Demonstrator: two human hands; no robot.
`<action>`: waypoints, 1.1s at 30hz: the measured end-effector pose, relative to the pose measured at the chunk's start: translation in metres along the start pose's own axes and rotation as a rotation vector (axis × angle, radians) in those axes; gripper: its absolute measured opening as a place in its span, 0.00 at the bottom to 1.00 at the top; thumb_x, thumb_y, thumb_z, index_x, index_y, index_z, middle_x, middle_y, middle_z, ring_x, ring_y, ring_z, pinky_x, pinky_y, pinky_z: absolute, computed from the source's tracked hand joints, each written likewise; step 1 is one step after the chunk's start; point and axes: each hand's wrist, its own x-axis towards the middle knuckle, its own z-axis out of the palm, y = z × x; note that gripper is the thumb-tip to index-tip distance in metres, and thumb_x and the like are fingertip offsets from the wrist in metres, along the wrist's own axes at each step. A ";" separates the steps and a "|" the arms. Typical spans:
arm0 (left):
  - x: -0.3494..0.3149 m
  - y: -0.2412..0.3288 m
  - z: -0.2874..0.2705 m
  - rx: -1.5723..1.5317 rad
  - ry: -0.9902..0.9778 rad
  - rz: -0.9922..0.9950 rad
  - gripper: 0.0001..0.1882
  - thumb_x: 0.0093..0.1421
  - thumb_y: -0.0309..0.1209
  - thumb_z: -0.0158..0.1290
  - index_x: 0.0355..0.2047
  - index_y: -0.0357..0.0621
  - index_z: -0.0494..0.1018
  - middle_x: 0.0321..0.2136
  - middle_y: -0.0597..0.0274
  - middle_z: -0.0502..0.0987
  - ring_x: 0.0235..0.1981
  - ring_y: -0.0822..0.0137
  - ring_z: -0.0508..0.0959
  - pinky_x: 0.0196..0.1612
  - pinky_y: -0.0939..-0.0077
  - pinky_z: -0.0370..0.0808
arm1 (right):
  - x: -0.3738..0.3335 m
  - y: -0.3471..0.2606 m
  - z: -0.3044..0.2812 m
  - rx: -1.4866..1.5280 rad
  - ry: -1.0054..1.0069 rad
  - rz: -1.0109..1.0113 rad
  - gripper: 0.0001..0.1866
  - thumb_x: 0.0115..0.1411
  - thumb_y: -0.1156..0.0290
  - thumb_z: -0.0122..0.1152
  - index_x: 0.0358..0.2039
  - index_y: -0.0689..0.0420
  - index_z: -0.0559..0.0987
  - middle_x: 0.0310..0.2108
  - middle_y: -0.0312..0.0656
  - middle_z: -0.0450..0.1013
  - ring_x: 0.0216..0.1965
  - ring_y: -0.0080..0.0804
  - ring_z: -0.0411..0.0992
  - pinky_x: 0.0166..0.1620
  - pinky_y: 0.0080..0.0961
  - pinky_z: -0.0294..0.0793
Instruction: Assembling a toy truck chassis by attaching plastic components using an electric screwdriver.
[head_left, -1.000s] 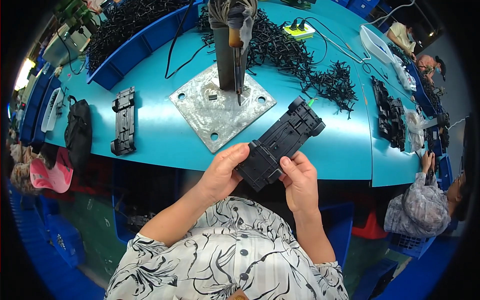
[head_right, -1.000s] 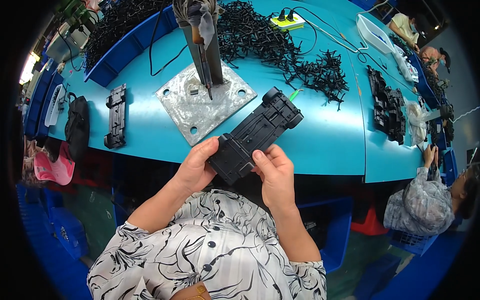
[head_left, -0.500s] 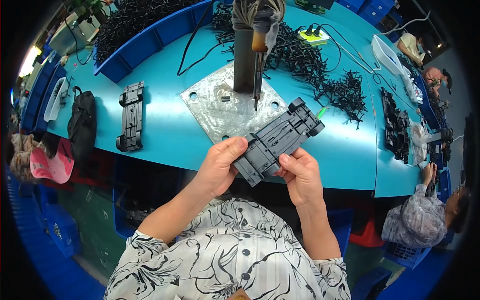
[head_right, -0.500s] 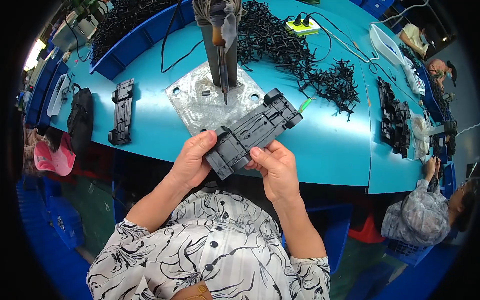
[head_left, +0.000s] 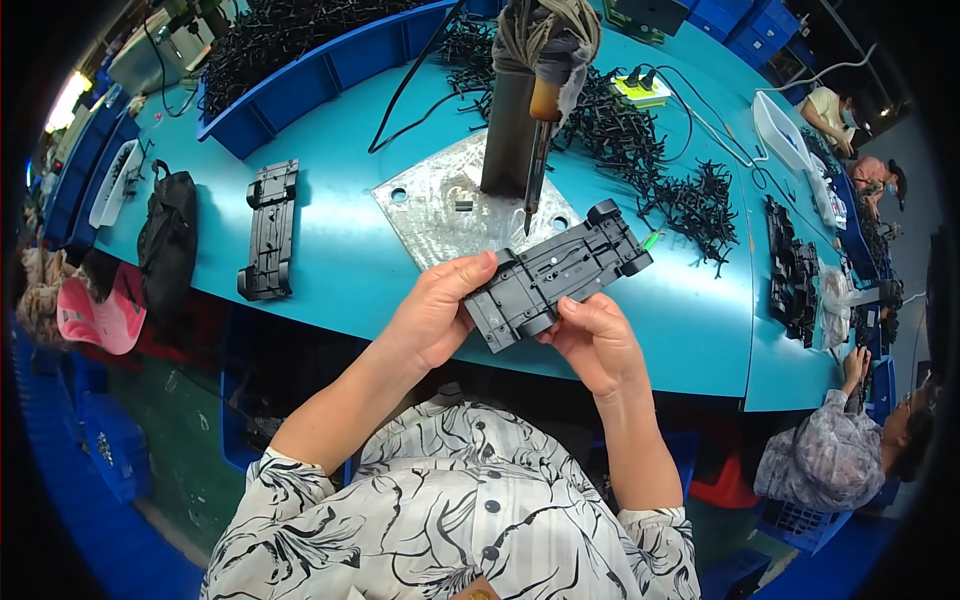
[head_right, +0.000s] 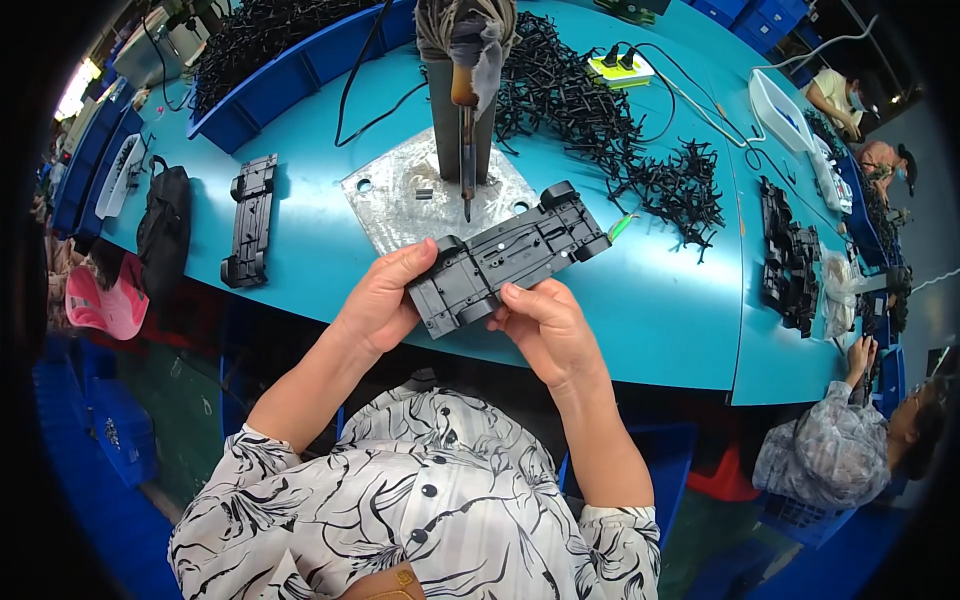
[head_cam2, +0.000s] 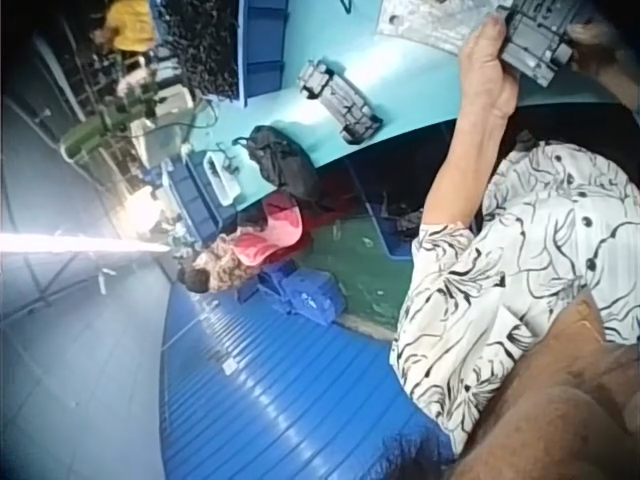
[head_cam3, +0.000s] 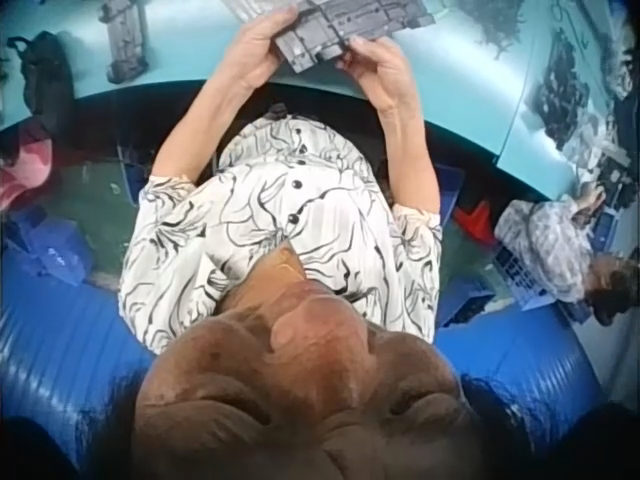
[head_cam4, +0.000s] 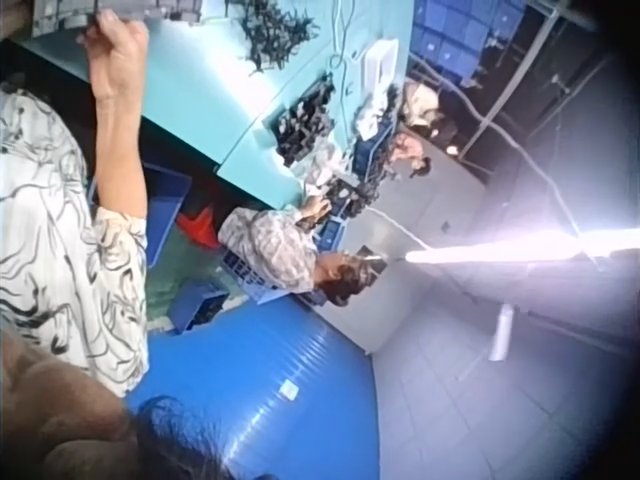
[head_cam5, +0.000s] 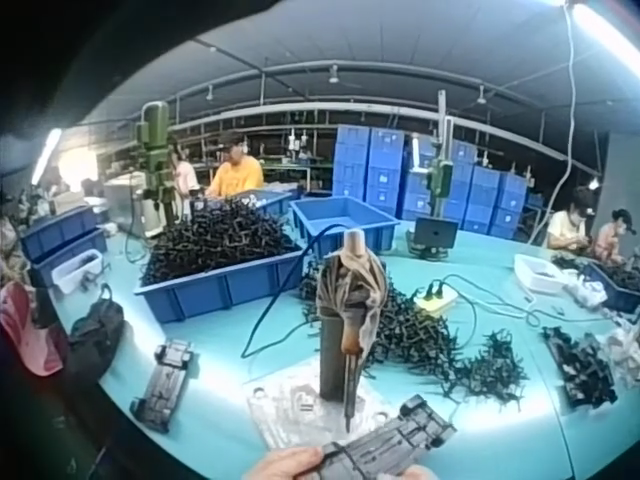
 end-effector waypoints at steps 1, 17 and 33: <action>0.002 0.001 0.000 -0.010 -0.002 0.005 0.20 0.64 0.41 0.50 0.43 0.32 0.72 0.40 0.52 0.78 0.41 0.64 0.79 0.47 0.67 0.76 | 0.001 0.000 -0.001 0.013 -0.009 -0.002 0.16 0.58 0.72 0.56 0.46 0.63 0.72 0.38 0.42 0.75 0.36 0.30 0.72 0.38 0.29 0.70; 0.023 0.014 -0.001 -0.074 -0.076 0.009 0.25 0.63 0.43 0.51 0.48 0.30 0.68 0.43 0.50 0.76 0.44 0.61 0.78 0.48 0.65 0.77 | 0.013 -0.008 0.009 0.012 -0.018 -0.077 0.15 0.60 0.72 0.54 0.48 0.61 0.71 0.39 0.43 0.75 0.37 0.30 0.72 0.41 0.30 0.70; 0.022 0.019 0.003 -0.068 -0.073 0.037 0.26 0.63 0.44 0.51 0.50 0.32 0.67 0.45 0.50 0.75 0.45 0.61 0.78 0.48 0.65 0.78 | 0.014 -0.007 0.016 0.022 -0.014 -0.095 0.14 0.62 0.71 0.51 0.47 0.62 0.70 0.41 0.43 0.74 0.39 0.31 0.73 0.42 0.31 0.71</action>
